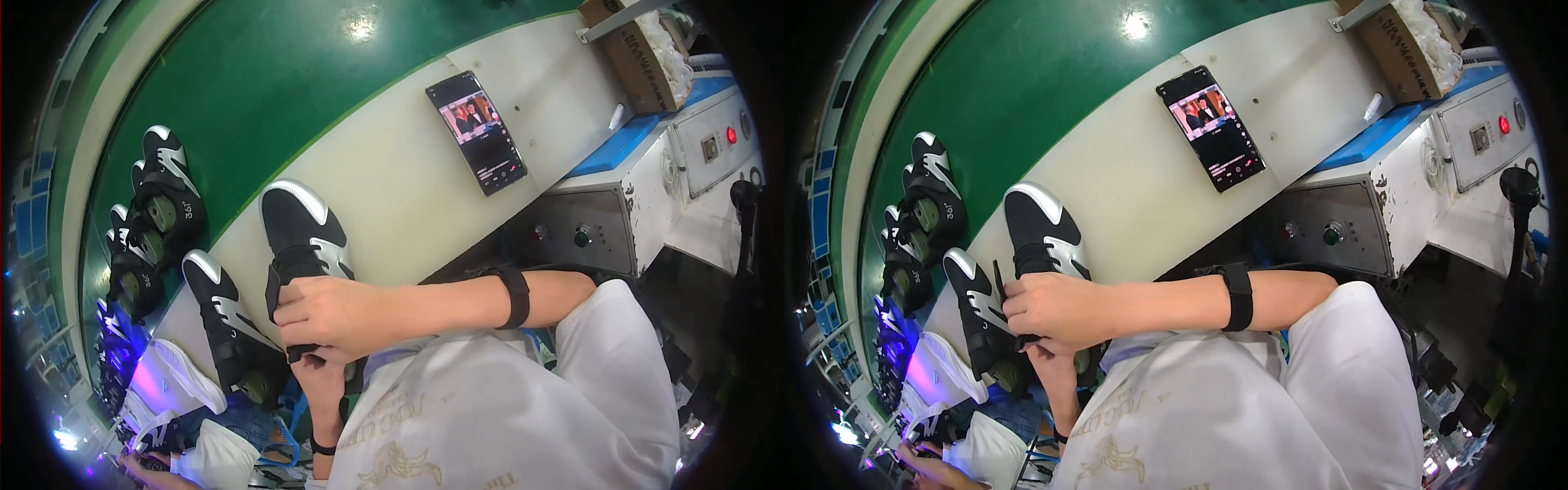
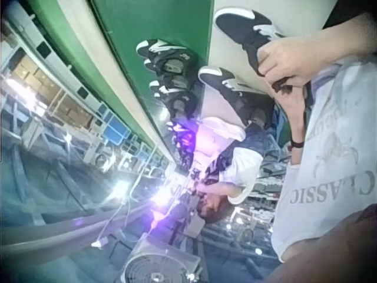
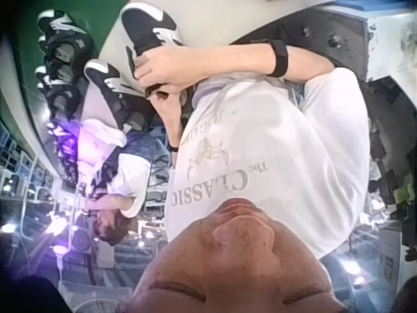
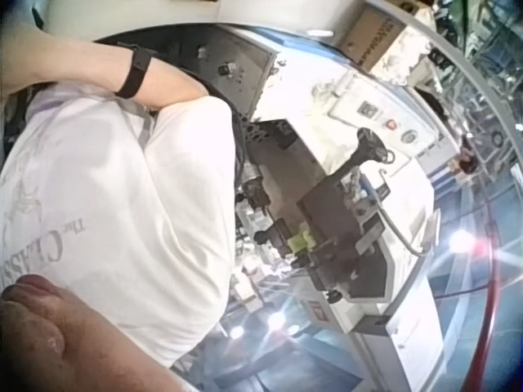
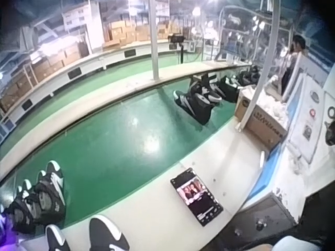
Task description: Attaching straps and finishing components on athletic shoes on a conveyor belt.
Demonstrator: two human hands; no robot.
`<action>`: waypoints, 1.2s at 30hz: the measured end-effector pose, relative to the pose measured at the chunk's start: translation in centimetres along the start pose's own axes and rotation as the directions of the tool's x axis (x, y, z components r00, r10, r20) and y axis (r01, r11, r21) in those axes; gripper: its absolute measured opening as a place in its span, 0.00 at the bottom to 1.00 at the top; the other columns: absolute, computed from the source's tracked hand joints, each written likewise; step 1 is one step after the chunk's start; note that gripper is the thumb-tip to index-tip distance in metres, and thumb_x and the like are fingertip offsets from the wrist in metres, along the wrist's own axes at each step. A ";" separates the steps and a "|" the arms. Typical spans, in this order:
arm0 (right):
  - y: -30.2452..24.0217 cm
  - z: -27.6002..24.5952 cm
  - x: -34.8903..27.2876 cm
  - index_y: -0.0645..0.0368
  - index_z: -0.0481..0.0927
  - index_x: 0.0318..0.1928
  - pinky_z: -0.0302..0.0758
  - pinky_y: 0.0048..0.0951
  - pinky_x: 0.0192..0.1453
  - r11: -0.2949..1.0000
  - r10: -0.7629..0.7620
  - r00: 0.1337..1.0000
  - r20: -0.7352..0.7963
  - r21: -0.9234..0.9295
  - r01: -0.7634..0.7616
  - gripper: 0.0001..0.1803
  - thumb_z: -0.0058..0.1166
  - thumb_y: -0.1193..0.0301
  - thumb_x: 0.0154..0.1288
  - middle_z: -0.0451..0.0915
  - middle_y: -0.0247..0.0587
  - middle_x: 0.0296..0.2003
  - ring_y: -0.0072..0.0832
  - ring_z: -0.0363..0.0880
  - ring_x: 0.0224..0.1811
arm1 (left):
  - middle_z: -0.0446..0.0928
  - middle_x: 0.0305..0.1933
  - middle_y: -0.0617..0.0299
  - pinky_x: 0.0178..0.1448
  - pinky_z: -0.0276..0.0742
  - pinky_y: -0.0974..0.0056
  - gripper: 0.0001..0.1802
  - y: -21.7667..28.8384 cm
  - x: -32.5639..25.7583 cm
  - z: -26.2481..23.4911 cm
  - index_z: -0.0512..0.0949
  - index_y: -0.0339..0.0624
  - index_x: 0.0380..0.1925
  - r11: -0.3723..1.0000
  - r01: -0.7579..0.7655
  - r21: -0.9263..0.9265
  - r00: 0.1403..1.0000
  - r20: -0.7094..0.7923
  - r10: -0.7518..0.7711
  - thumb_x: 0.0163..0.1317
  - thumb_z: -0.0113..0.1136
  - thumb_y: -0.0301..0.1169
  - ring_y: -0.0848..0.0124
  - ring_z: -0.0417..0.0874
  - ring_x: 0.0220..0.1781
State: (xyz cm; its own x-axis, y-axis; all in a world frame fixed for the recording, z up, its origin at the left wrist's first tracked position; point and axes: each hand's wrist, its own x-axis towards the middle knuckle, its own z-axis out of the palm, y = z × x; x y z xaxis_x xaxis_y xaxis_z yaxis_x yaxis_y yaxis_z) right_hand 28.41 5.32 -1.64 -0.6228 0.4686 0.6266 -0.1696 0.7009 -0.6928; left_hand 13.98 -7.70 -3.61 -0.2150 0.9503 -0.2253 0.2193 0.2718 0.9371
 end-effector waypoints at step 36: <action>-4.1 0.6 -6.6 0.70 0.75 0.44 0.77 0.41 0.56 0.896 0.240 0.826 -0.510 -0.211 -0.390 0.20 0.56 0.85 0.44 0.75 0.53 0.43 0.51 0.76 0.56 | 0.73 0.63 0.46 0.67 0.70 0.56 0.28 2.9 1.0 2.5 0.73 0.34 0.59 0.759 -0.386 0.524 0.874 -0.055 0.483 0.54 0.54 0.15 0.54 0.77 0.63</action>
State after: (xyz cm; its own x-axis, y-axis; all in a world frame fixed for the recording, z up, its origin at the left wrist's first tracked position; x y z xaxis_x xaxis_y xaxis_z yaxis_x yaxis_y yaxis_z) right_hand 32.78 -0.99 -3.18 -0.1653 0.8293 0.5337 0.2523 0.5587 -0.7900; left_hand 16.78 -5.54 -1.78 -0.1346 0.9533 0.2705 0.7481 -0.0812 0.6586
